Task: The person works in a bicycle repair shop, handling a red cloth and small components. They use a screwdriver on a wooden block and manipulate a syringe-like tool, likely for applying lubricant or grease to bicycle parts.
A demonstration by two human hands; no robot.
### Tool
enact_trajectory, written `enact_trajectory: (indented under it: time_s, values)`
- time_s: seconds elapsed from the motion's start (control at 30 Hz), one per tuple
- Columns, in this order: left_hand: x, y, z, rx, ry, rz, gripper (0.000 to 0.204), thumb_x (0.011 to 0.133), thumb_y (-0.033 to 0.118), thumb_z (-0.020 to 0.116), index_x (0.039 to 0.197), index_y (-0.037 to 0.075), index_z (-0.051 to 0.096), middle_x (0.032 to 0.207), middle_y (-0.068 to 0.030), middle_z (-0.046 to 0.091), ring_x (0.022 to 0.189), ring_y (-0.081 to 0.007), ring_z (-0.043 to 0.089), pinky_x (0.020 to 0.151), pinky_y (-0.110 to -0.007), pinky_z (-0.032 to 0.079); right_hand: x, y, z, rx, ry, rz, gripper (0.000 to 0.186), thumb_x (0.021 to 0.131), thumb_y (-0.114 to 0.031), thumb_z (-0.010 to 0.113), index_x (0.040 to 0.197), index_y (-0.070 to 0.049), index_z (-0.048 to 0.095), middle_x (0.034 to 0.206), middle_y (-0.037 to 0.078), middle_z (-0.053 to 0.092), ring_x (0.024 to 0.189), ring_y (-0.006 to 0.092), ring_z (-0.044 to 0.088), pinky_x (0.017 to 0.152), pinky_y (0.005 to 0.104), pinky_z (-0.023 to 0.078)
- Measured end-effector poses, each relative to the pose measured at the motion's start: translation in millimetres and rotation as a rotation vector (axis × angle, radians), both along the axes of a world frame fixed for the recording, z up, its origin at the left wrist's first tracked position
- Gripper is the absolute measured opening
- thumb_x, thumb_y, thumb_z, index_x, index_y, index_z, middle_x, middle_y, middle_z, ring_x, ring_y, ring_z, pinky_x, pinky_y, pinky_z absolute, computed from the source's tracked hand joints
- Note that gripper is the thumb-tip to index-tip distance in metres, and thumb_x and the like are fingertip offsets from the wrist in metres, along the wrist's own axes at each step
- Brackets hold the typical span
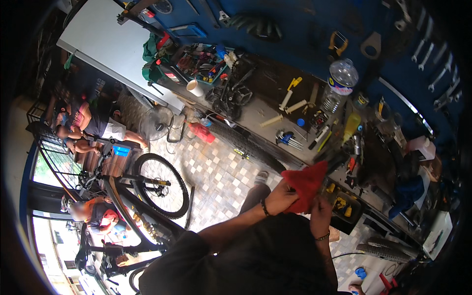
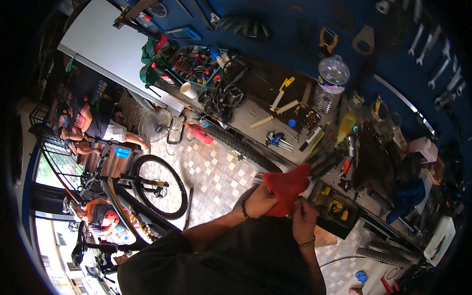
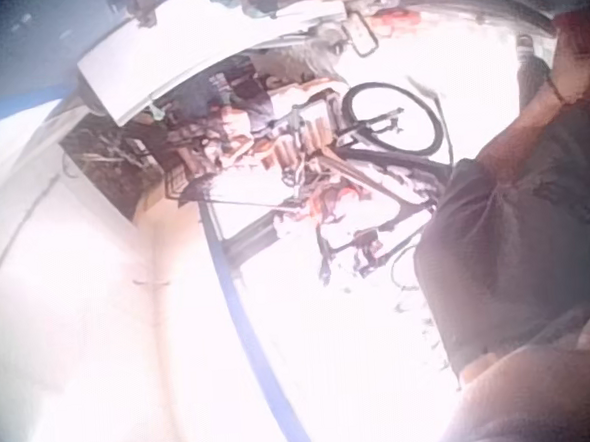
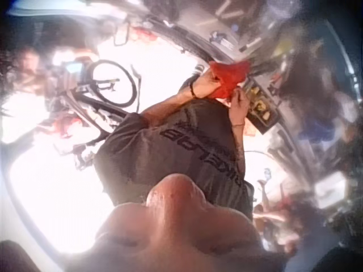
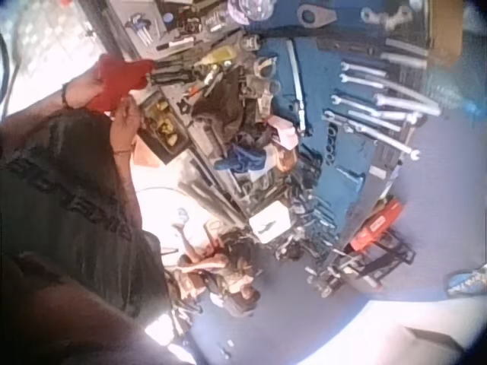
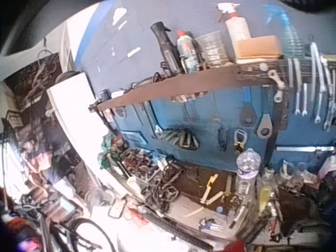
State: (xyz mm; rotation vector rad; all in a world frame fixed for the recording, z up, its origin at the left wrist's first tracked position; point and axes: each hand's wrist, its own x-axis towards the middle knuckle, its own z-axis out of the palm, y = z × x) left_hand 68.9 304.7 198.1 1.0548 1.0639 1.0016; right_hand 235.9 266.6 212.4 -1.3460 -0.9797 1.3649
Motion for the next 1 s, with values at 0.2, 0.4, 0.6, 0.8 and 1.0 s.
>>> enact_trajectory:
  time_s: [0.2,0.4,0.6,0.8,1.0]
  values:
    - [-93.3,56.4,-21.1,-0.019,-0.102,-0.007,0.025,0.1,0.009,0.064,0.121,-0.003,0.068,0.109,-0.009,0.076,0.099,-0.0135,0.07,0.088,-0.03,0.056,-86.7,50.9,10.2,0.023,-0.078,0.166,0.038,0.113,-0.022,0.046,0.08,-0.005,0.057,0.065,0.001,0.052,0.057,0.0082,0.049,0.055,0.0276,0.038]
    - [-161.5,103.0,-10.5,-0.053,-0.231,-0.081,0.039,0.1,0.017,0.065,0.135,-0.001,0.064,0.13,-0.0146,0.07,0.126,-0.0216,0.064,0.108,-0.037,0.049,-173.5,80.4,12.5,0.032,-0.1,0.019,0.04,0.113,-0.022,0.042,0.079,-0.004,0.055,0.064,0.001,0.05,0.056,0.0101,0.045,0.053,0.03,0.037]
    - [-239.7,194.4,31.6,0.346,0.071,-0.159,0.041,0.09,0.015,0.069,0.128,0.003,0.066,0.117,-0.0182,0.072,0.109,-0.0325,0.069,0.094,-0.044,0.053,-224.1,116.7,46.0,0.068,-0.329,-0.143,0.04,0.112,-0.026,0.052,0.084,0.0,0.065,0.062,0.004,0.055,0.058,0.0126,0.053,0.056,0.0321,0.041]
    - [-303.7,314.9,91.7,0.46,-0.043,0.071,0.027,0.091,0.014,0.066,0.117,0.006,0.066,0.12,-0.0176,0.068,0.11,-0.0303,0.065,0.094,-0.047,0.053,-221.4,123.4,51.5,0.071,-0.123,-0.394,0.028,0.114,-0.022,0.048,0.112,0.0,0.067,0.072,0.003,0.065,0.067,0.0082,0.06,0.063,0.0261,0.047]
    - [-288.9,426.3,175.4,0.52,-0.608,0.085,0.024,0.101,0.007,0.052,0.119,0.003,0.067,0.116,-0.0102,0.071,0.104,-0.0248,0.07,0.092,-0.041,0.059,-233.2,135.5,35.7,0.184,0.017,-0.473,0.024,0.112,-0.02,0.049,0.106,-0.002,0.062,0.088,0.011,0.075,0.078,0.0125,0.068,0.073,0.0272,0.049]
